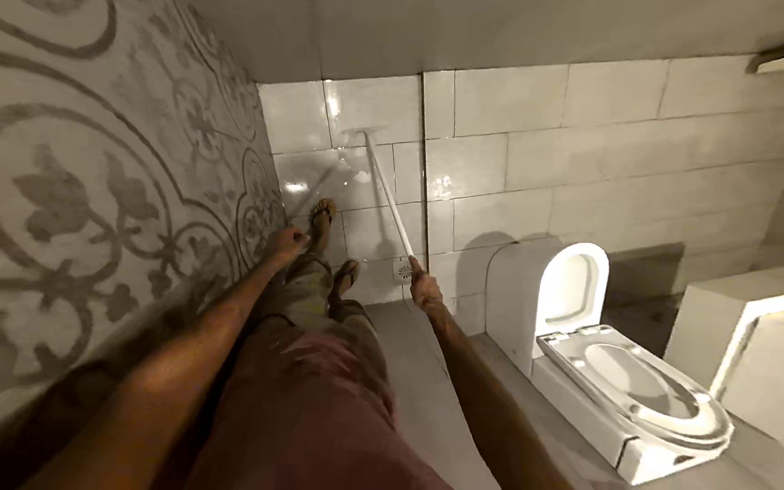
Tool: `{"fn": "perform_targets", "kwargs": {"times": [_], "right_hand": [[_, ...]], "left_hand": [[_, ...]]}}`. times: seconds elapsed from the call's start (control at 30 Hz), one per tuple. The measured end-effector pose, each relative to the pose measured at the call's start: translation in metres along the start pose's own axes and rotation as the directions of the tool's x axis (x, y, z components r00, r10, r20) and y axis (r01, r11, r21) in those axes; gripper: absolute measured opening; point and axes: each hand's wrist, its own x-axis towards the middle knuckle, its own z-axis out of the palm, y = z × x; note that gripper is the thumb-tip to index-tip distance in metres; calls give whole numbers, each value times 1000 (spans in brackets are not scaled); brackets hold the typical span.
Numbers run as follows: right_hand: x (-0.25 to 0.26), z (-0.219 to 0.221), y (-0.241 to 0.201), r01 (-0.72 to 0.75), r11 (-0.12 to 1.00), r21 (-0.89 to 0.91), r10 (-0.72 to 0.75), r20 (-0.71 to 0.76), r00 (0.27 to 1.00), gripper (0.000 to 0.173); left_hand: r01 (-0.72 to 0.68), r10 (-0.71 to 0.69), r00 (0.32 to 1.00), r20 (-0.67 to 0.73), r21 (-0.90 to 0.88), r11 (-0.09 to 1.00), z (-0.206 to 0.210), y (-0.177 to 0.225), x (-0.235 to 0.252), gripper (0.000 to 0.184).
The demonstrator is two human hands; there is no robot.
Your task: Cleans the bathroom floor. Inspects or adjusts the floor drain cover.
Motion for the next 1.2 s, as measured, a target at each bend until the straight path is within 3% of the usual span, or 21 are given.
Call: {"fn": "perform_targets", "kwargs": {"times": [0.2, 0.3, 0.4, 0.53, 0.6, 0.67, 0.87, 0.97, 1.07, 1.13, 1.2], "right_hand": [[-103, 92, 138, -112, 994, 1, 111, 41, 993, 53], [-147, 121, 194, -186, 983, 6, 185, 81, 979, 52], [-178, 133, 239, -232, 972, 35, 228, 97, 969, 50], [-200, 117, 253, -152, 980, 131, 148, 41, 988, 47], [-192, 108, 231, -109, 986, 129, 110, -7, 994, 46], [-156, 98, 176, -51, 987, 152, 62, -69, 996, 46], [7, 22, -96, 125, 948, 292, -95, -115, 989, 48], [56, -4, -181, 129, 936, 326, -107, -84, 991, 53], [52, 10, -184, 103, 967, 233, -95, -47, 994, 56], [48, 14, -152, 85, 990, 113, -83, -22, 996, 57], [30, 28, -97, 64, 997, 41, -65, 1, 998, 54]], "left_hand": [[-117, 115, 992, 49, 46, 992, 79, -3, -29, 35], [-180, 181, 977, 116, -18, 984, 128, -12, -40, 32], [-254, 270, 954, 128, -124, 959, 163, -14, -54, 29], [-285, 280, 927, 249, -16, 958, 160, 0, -51, 27], [-238, 232, 930, 284, -16, 971, 151, -5, -38, 32], [-139, 139, 949, 284, -17, 990, 123, -5, -26, 37], [81, -73, 989, 128, -58, 995, 47, -27, 5, 42], [119, -115, 991, 65, -57, 991, 14, -31, 10, 42], [138, -142, 989, -40, -87, 987, 6, -37, 10, 39], [126, -134, 989, -69, -112, 986, 9, -33, 11, 37], [103, -104, 995, -11, -71, 992, 21, -36, 6, 38]]}}
